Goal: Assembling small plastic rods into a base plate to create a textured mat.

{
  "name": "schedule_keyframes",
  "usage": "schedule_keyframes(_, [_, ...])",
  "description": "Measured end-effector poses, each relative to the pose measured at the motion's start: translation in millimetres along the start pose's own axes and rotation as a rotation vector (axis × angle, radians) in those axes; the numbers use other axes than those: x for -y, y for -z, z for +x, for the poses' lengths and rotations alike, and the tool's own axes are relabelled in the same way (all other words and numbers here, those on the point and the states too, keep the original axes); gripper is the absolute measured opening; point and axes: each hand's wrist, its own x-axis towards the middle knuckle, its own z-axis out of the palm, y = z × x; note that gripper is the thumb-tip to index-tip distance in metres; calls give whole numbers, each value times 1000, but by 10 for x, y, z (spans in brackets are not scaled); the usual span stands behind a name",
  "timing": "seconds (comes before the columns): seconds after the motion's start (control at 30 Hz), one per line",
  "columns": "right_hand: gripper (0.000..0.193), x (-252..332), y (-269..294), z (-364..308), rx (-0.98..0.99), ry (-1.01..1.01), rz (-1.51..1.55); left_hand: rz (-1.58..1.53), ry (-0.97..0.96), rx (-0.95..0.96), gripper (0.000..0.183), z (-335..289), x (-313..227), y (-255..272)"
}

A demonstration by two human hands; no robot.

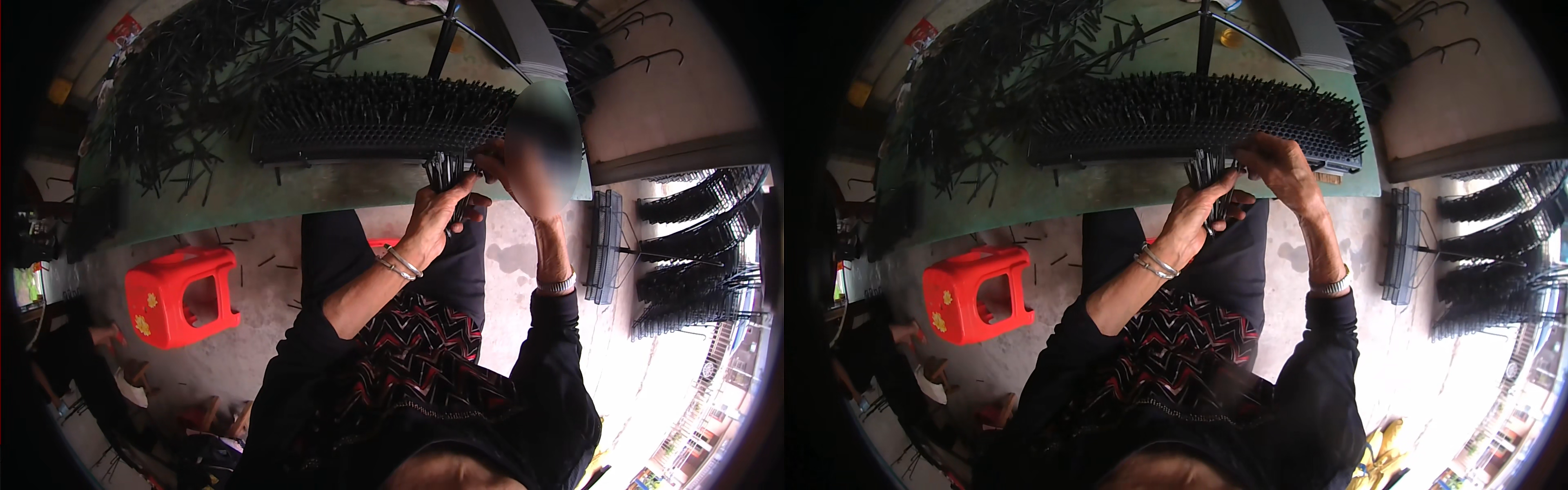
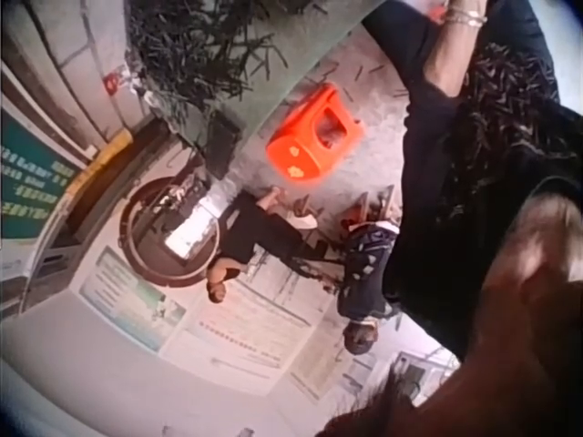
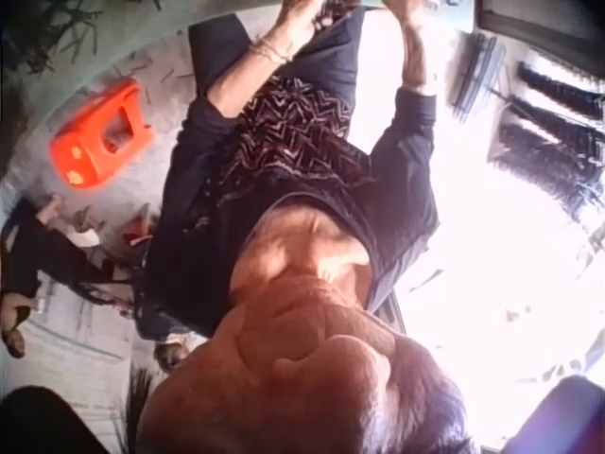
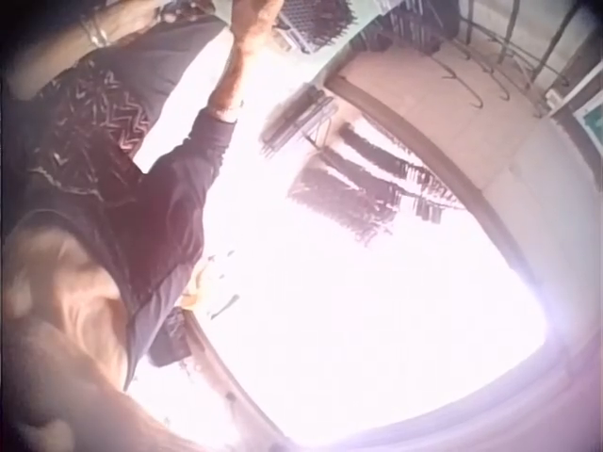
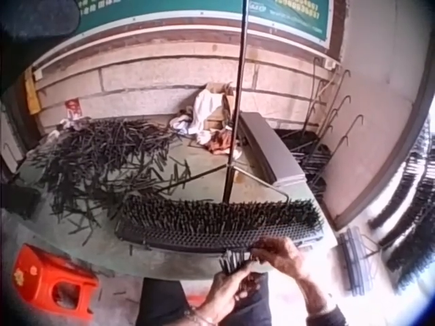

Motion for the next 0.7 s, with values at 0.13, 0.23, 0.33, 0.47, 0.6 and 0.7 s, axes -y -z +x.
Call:
schedule_keyframes(0.13, [17,12,46,-10,44,89,52,-1,1,32,26,17,-2,-15])
schedule_keyframes(0.23, [17,43,52,-25,7,-53,146,1,-20,43,28,20,-1,-28])
schedule_keyframes(0.33, [16,-11,68,-13,0,-55,113,35,-34,60,29,14,2,-43])
schedule_keyframes(0.47, [12,4,90,-19,-13,-86,151,66,-82,65,32,80,86,-53])
schedule_keyframes(0.6, [8,22,146,-36,-88,0,181,10,-108,4,36,163,103,-63])
schedule_keyframes(0.7, [9,123,218,-66,-451,61,-1,-34,-87,-45,39,213,79,2])
